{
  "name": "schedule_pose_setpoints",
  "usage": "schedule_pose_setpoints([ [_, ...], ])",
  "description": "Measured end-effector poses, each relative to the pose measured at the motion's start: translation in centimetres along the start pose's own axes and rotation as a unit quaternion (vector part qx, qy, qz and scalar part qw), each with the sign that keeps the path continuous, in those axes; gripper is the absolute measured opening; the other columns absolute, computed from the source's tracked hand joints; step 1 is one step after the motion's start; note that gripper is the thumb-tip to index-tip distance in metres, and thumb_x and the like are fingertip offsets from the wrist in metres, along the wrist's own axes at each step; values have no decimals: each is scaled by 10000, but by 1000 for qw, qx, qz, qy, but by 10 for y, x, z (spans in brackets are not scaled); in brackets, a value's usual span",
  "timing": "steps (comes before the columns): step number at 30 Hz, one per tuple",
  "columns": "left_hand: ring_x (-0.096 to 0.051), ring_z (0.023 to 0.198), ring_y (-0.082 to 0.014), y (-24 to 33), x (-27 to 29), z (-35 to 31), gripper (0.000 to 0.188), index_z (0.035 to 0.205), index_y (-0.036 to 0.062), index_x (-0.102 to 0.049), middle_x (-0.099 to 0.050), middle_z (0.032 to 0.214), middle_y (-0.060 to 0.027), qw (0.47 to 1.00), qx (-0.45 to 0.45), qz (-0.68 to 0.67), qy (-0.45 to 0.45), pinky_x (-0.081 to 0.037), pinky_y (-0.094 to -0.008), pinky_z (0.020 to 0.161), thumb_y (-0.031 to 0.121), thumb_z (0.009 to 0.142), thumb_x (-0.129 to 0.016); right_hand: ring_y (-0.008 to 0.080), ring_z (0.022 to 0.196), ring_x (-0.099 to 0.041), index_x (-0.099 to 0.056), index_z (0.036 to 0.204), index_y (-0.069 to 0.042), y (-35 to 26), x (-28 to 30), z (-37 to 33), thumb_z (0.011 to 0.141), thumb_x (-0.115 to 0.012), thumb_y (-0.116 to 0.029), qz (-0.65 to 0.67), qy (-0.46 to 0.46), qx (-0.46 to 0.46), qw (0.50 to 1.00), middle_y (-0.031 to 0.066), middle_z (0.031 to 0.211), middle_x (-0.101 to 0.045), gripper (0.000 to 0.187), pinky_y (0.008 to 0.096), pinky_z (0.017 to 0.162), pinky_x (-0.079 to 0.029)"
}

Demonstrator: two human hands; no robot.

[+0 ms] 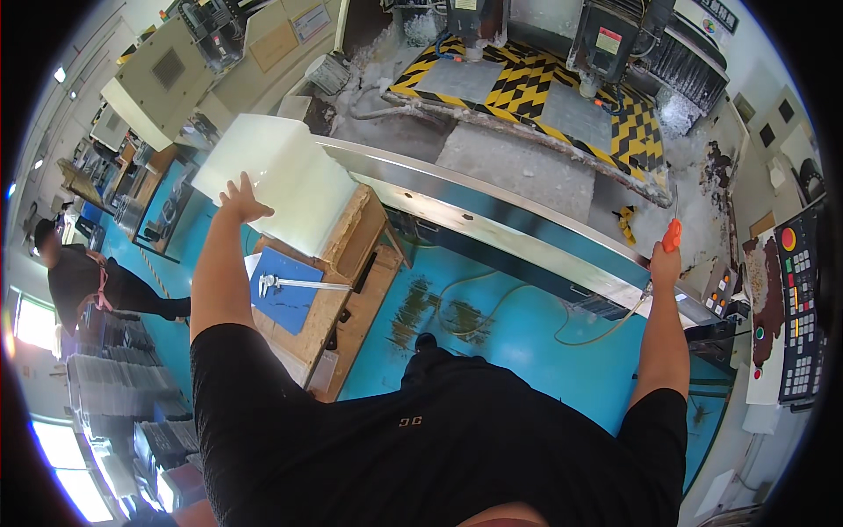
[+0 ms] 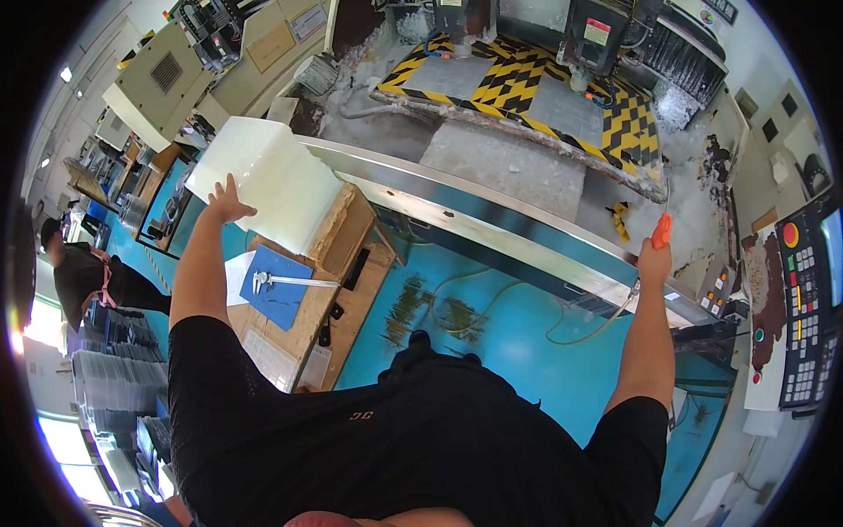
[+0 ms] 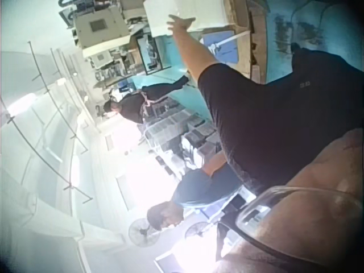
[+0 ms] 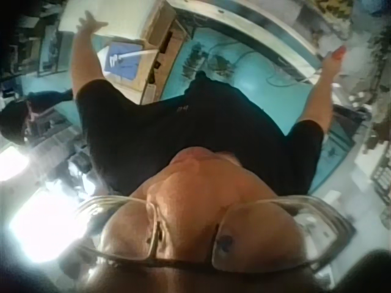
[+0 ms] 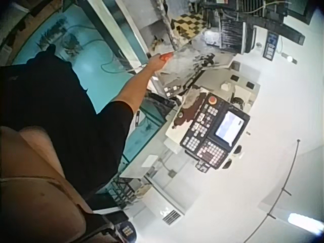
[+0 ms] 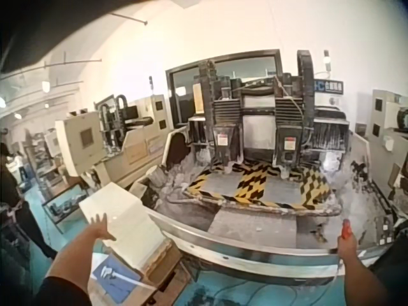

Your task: The person removes plastic sheets from a machine and places them on a wooden table before aligning new sheets onto the platform. They then use an air nozzle to clear the machine bed and reposition a stack of white blocks on the table.

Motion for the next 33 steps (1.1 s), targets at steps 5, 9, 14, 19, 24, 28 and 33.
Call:
schedule_pose_setpoints([
  [5,-46,1447,-549,-1,-3,2,1315,1568,128,56,-13,1582,-330,1000,3,1,1,-113,-530,1195,487,648,-811,359,733,-685,-625,1010,-31,0,-1,-2,824,-591,-313,3,1,2,1000,197,815,-679,339,470,725,-516],
  [9,-53,1441,-559,-2,-4,5,1311,1568,130,56,-12,1584,-326,1000,3,4,0,-118,-532,1195,501,658,-812,351,719,-687,-625,1010,-33,-1,0,-3,828,-587,-314,2,1,-4,1000,192,808,-679,337,465,718,-518],
  [14,-60,1437,-565,-2,-5,4,1307,1569,137,56,-13,1586,-320,1000,4,7,2,-129,-534,1193,505,664,-813,330,683,-690,-622,1008,-29,-10,3,-10,832,-583,-314,13,-13,-14,1000,186,777,-675,337,453,696,-523],
  [19,-59,1437,-566,0,-3,3,1305,1570,143,50,-8,1589,-313,1000,6,3,1,-139,-534,1191,497,661,-817,332,667,-686,-622,1000,-22,-10,4,-9,830,-582,-311,16,-8,-16,1000,186,770,-675,338,451,689,-522],
  [24,-45,1439,-565,1,-2,4,1311,1565,157,95,-1,1589,-317,1000,7,3,-3,-133,-543,1187,481,679,-815,361,740,-685,-627,998,-19,-5,3,-2,825,-585,-316,-7,-3,-6,1000,200,806,-679,347,465,726,-515],
  [28,-39,1437,-568,1,-1,3,1313,1565,162,98,5,1590,-315,1000,7,3,-4,-135,-546,1186,482,679,-817,388,810,-678,-631,999,-20,-5,3,-1,820,-587,-317,-16,-3,-6,1000,214,846,-683,350,480,764,-505],
  [33,-33,1437,-569,-1,-1,3,1316,1565,163,98,10,1589,-315,1000,7,4,-1,-132,-548,1186,487,678,-819,407,846,-669,-630,999,-17,-12,6,-4,817,-587,-314,-32,10,11,999,222,865,-683,351,491,781,-499],
])
Point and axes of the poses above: each hand's wrist, its own z-axis towards the middle knuckle, its own x-axis out of the back of the hand, y = z × x, the point moved 2 cm from there along z, towards the middle knuckle
